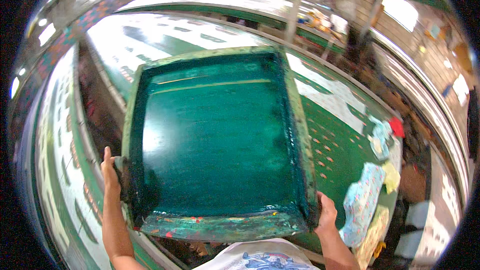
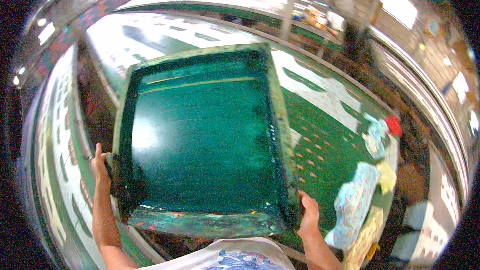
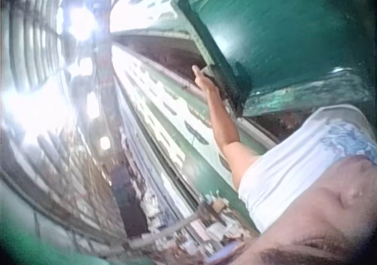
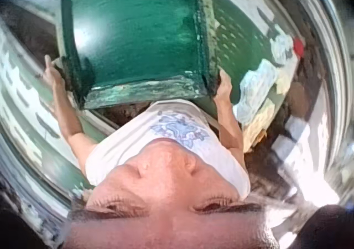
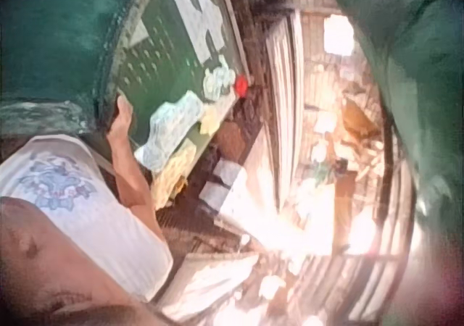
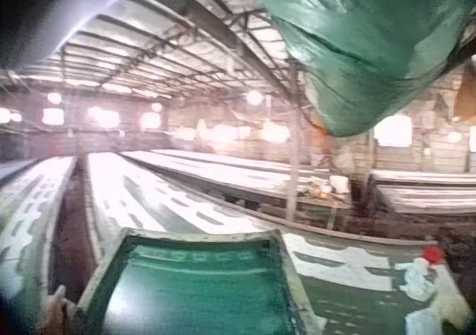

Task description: The person repeatedly uses a squeegee to pull green ink across a screen printing frame placed over patterned fabric on a conveyor. The person lifts and repositions the frame multiple times along the line, continuing the same squeegee strokes on successive sections of fabric.

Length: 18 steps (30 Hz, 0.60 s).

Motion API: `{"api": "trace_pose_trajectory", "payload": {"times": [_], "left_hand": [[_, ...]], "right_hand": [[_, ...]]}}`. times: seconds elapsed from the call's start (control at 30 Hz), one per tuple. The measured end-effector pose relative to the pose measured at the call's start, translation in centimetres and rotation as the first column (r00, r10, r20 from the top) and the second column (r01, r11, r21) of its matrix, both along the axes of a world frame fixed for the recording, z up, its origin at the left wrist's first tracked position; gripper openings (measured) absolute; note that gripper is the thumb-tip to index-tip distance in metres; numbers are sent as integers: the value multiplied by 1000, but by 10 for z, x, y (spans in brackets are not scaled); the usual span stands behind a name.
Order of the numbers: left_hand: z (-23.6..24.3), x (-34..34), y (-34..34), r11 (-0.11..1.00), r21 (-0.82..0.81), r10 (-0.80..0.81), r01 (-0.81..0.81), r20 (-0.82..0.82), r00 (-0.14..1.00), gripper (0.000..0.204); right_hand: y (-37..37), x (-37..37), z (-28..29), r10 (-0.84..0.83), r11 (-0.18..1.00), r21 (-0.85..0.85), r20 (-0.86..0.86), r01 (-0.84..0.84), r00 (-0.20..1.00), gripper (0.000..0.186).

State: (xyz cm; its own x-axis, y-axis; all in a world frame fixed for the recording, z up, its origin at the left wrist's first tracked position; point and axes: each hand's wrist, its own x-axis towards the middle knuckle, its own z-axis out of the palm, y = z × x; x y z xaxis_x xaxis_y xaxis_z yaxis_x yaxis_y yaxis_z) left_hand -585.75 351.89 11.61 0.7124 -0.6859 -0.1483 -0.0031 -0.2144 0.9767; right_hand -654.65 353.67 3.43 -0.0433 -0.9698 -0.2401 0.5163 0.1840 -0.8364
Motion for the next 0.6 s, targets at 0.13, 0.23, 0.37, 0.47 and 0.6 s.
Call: {"api": "trace_pose_trajectory", "payload": {"times": [0.13, 0.23, 0.37, 0.47, 0.6], "left_hand": [[-52, 48, -10, 989, -104, -119, 109, -88, 989, 58], [-64, 44, -14, 983, -139, -130, 119, -75, 989, 69], [-44, -68, -81, 966, -155, -214, 208, -22, 977, 69], [-17, -148, -85, 947, -148, -286, 286, 19, 958, 70], [23, -257, -82, 898, -147, -412, 415, 53, 910, 71]], "right_hand": [[30, -19, -31, -74, 996, 28, -181, 80, 981, 61], [58, -26, -6, -76, 997, -22, -286, 73, 955, 59], [99, -50, 30, -167, 986, -37, -149, 163, 975, 53], [141, -73, 27, -265, 964, -19, -166, 265, 950, 53], [200, -109, 40, -361, 930, -6, -201, 367, 911, 54]]}}
